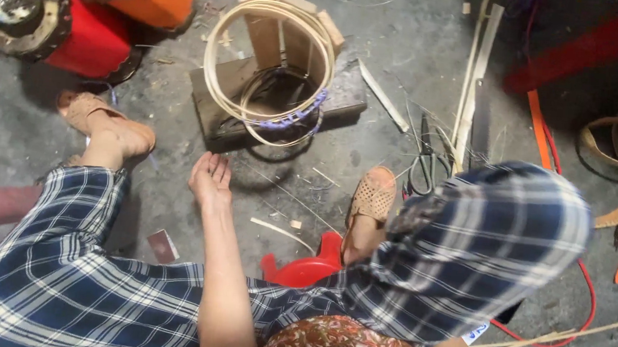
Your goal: Sanding wooden slats and assembling them into a circular frame for a percussion instrument.
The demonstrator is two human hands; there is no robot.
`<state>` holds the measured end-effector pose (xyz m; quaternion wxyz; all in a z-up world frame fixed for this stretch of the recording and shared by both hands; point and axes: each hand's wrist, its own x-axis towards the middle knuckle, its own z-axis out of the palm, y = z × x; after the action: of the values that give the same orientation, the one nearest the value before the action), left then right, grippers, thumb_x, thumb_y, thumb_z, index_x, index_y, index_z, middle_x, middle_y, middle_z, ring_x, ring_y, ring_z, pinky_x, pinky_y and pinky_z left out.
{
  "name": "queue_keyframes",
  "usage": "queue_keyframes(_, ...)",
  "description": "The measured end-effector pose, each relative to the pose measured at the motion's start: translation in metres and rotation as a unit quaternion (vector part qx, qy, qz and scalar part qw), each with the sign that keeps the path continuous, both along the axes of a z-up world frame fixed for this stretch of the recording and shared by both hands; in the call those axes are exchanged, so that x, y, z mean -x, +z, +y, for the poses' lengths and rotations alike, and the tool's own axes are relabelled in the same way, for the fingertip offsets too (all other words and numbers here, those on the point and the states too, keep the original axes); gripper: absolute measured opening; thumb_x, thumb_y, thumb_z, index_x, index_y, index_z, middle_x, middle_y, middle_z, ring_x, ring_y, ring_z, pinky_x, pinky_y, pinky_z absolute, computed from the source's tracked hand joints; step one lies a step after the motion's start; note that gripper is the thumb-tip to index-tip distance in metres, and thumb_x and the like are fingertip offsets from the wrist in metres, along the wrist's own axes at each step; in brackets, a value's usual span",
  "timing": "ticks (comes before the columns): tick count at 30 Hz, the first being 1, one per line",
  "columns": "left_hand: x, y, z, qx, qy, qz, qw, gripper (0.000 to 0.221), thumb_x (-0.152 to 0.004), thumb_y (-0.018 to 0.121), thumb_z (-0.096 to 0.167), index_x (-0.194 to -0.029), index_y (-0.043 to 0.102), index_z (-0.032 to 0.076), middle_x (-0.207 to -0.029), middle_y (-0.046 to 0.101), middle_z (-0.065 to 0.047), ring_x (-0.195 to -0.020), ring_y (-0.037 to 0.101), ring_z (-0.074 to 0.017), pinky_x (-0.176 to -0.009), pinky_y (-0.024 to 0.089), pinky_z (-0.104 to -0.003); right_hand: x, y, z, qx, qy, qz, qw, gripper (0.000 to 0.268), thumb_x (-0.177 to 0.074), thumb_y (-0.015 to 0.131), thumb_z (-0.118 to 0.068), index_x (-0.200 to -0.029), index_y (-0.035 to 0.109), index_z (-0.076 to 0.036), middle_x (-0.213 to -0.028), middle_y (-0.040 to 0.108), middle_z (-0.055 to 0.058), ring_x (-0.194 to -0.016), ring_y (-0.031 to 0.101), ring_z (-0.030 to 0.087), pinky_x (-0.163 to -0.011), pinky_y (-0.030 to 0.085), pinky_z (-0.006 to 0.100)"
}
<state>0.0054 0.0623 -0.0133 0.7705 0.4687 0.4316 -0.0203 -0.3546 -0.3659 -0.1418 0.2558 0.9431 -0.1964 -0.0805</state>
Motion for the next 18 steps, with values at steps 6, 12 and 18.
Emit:
queue_keyframes(6,0.011,-0.001,0.021,0.050,0.039,0.011,0.998,0.037,-0.104,0.054,0.015,-0.139,0.052,0.002,-0.135,0.056,-0.024,-0.136,0.050,-0.0424,-0.118,0.030,-0.059,-0.036,0.037,0.012,-0.155,-0.052,-0.082,0.983,0.040,-0.101,0.040,-0.001,-0.139,0.050,-0.009,-0.140,0.046,-0.001,-0.114,0.056,0.003,-0.097,0.044,0.016)
queue_keyframes(12,0.010,-0.001,0.026,0.067,0.034,0.013,0.997,0.043,-0.105,0.053,0.016,-0.146,0.045,0.004,-0.145,0.047,-0.026,-0.140,0.046,-0.0418,-0.119,0.031,-0.058,-0.092,0.092,0.002,-0.303,-0.091,-0.170,0.933,0.036,-0.098,0.045,0.000,-0.132,0.054,-0.008,-0.129,0.052,0.001,-0.106,0.058,0.005,-0.091,0.045,0.017)
queue_keyframes(18,0.021,0.022,0.008,0.047,-0.009,0.003,0.999,0.048,-0.108,0.048,0.012,-0.150,0.034,-0.006,-0.157,0.029,-0.033,-0.148,0.028,-0.0434,-0.123,0.027,-0.056,-0.218,0.247,0.001,-0.399,-0.149,-0.330,0.843,0.032,-0.095,0.050,0.001,-0.125,0.059,-0.007,-0.119,0.057,0.003,-0.098,0.061,0.008,-0.084,0.047,0.019)
